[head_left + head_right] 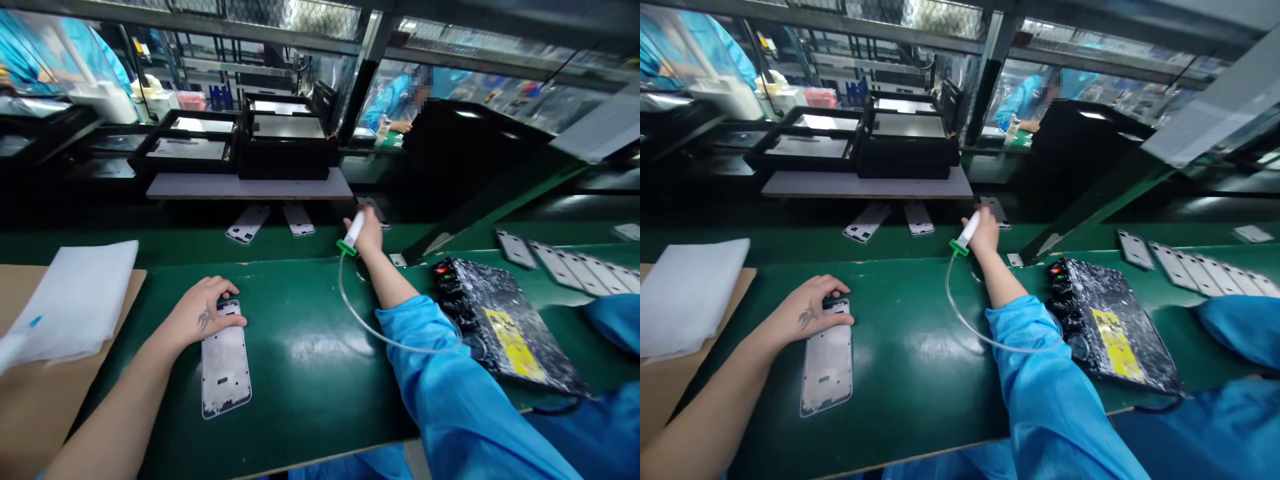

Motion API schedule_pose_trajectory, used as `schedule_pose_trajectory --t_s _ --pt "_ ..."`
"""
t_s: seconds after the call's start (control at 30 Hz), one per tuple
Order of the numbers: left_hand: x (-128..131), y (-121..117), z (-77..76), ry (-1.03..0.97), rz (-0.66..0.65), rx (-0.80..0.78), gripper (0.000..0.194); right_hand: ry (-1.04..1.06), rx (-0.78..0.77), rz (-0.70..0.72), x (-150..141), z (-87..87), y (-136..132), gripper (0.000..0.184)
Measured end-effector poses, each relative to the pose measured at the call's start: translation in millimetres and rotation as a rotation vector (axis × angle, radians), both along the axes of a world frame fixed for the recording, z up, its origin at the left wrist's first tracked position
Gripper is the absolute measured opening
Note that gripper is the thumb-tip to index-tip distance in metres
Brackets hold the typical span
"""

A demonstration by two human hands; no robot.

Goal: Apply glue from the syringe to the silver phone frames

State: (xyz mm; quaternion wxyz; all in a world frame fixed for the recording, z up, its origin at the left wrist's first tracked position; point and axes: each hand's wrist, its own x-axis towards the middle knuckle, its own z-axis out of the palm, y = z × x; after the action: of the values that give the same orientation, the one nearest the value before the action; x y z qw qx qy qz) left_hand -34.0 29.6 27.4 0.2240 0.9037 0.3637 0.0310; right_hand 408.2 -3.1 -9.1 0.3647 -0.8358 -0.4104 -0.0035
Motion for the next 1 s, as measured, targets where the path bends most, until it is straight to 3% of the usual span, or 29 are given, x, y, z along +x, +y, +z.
schedule_pose_trajectory --t_s 0.1,0.23,0.37,0.53,0.67,0.8,0.9,1.0 --pt "2.3 0.0 -0.5 -0.006 0.009 -0.012 0.067 0.022 -0.076 -0.206 39.0 1.8 -4.8 0.083" --pt "4.0 -1.2 -2.2 -0.043 0.013 -0.024 0.062 0.102 -0.2 -0.34 64.7 2.4 -7.4 0.07" --pt "1.6 -4.6 2.8 -0.073 0.032 -0.067 0.063 0.074 -0.148 -0.337 49.4 6.7 -17.7 0.072" --pt "-5.4 -7.2 7.3 -0.026 -0.027 -0.095 0.061 -0.067 0.015 -0.25 2.3 18.1 -46.7 0.082" --pt "-9.1 -7.8 1.6 -0.061 0.003 -0.026 0.054 -0.148 0.009 -0.137 -35.4 19.7 -85.7 0.081" --pt "-10.2 -5.9 -4.1 -0.072 0.047 0.032 0.054 -0.293 -0.114 0.062 -64.3 3.3 -132.6 0.074" --pt "-9.6 -5.3 -7.2 -0.08 0.053 0.044 0.056 -0.345 -0.123 0.349 -76.2 -13.4 -160.2 0.064" --pt "-8.7 -6.3 -9.0 -0.086 0.052 0.043 0.06 -0.381 -0.044 0.66 -79.5 -21.3 -171.0 0.049"
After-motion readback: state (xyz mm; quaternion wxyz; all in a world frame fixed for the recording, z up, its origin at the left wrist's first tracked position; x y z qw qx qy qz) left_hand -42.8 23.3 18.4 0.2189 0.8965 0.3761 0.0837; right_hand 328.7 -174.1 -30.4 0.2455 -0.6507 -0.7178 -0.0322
